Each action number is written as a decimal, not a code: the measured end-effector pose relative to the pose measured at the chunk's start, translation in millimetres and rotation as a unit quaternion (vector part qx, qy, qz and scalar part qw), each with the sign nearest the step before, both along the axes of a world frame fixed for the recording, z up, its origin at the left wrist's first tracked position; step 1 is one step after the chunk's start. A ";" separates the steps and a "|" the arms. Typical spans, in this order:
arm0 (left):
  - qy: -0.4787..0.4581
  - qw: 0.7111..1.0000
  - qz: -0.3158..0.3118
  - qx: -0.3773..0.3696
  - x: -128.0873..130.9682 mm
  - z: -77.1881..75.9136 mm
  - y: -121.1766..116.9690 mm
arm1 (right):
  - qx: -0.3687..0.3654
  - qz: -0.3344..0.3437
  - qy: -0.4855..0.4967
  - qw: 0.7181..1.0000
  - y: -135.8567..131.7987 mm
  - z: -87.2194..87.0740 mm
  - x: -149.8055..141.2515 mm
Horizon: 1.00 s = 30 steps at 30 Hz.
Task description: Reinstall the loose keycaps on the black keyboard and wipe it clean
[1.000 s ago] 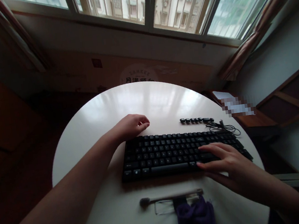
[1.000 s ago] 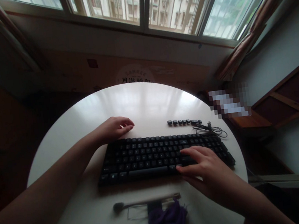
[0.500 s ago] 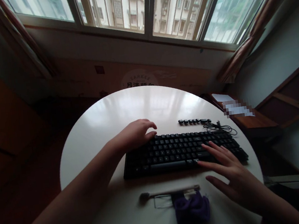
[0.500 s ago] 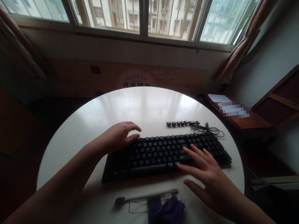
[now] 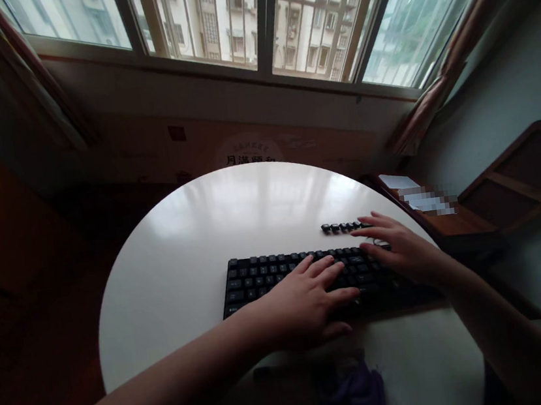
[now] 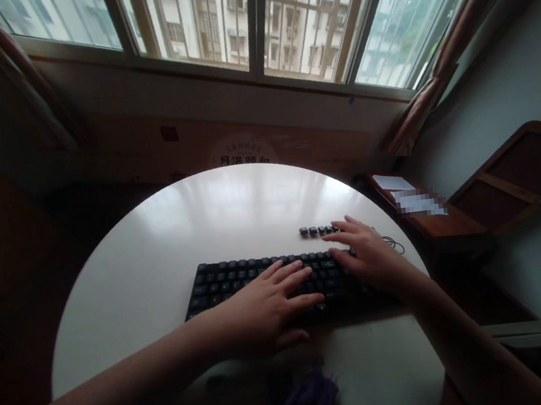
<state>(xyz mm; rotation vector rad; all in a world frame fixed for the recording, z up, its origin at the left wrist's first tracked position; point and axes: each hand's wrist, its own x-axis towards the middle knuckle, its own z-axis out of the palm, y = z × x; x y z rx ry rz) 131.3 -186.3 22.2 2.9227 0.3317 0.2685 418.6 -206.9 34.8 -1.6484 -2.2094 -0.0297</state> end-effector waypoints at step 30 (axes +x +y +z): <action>0.058 0.996 -0.030 -0.063 -2.5 3.3 3.7 | -0.032 -0.041 -0.048 0.997 96.1 -33.8 -34.0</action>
